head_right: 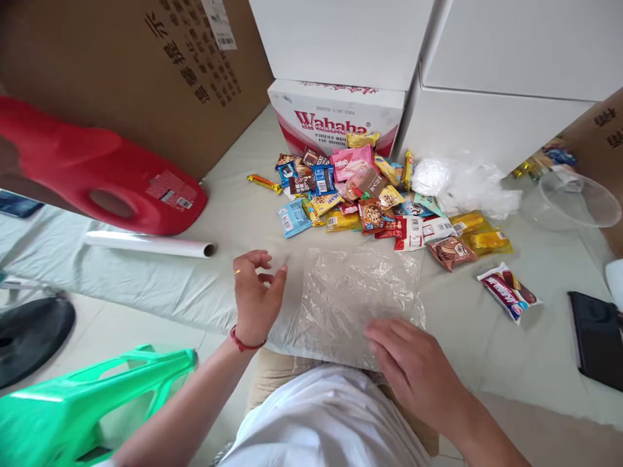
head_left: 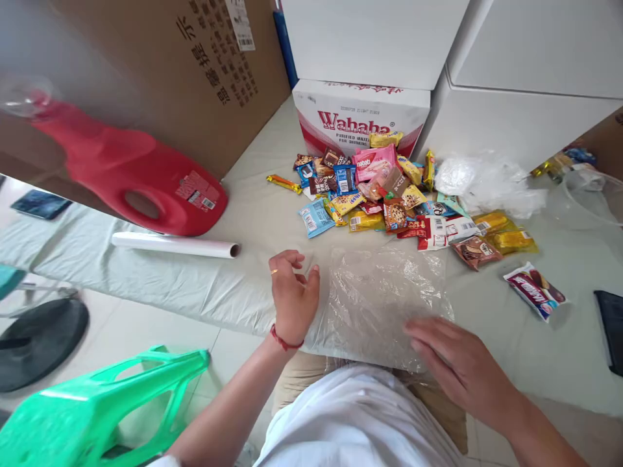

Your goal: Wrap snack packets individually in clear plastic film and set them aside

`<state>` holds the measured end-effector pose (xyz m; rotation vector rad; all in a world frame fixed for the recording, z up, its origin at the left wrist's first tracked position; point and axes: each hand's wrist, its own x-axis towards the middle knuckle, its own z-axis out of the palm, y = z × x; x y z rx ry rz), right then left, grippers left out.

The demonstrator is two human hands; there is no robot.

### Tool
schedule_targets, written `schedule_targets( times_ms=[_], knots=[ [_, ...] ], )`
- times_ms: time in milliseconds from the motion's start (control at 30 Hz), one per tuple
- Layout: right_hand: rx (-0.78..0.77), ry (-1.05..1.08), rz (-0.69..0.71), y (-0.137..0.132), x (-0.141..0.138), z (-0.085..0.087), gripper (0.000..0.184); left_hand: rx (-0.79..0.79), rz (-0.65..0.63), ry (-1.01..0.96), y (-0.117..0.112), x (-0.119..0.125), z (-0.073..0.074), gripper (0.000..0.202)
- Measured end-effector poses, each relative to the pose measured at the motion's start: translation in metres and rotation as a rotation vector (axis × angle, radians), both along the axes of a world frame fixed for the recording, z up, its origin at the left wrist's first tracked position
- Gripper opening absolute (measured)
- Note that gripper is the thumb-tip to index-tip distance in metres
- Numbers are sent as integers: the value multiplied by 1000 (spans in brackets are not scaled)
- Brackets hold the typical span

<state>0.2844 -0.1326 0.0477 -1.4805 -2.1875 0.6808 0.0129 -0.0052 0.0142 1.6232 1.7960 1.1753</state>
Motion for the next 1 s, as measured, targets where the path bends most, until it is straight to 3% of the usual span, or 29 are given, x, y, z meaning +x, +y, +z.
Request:
schedule_targets(
  times_ms=[67,133,233,300,367,467,567,667,733,833,900,1000],
  knots=[
    [26,-74,-53,40,-28,-15,38,91,-153,61,-16,13,7,9],
    [17,-175,-151,78,-58,-38,49,95,-344,148,-24,25,1,17],
    [-2,-234,-199,121,-87,-65,55,53,-489,371,-15,39,-26,39],
    [10,-225,-188,134,-88,-67,54,6,-498,515,-3,42,-43,49],
    [59,-207,-161,134,-77,-62,53,-13,-503,606,8,40,-51,53],
    [118,-234,-201,119,-42,-58,53,11,-525,699,18,32,-48,54],
    [92,-258,-255,104,-1,-72,54,16,-597,771,26,22,-45,54],
    [97,-141,-195,98,32,-82,49,19,-709,801,34,8,-49,57],
    [81,-39,-195,102,45,-75,43,29,-757,805,37,-1,-52,60],
    [70,5,-313,129,51,-41,38,33,-755,811,37,-7,-53,64],
    [146,-72,-385,165,46,-11,37,31,-744,818,36,-7,-53,65],
    [290,-317,-314,243,29,24,32,38,-742,821,35,-6,-52,64]
  ],
)
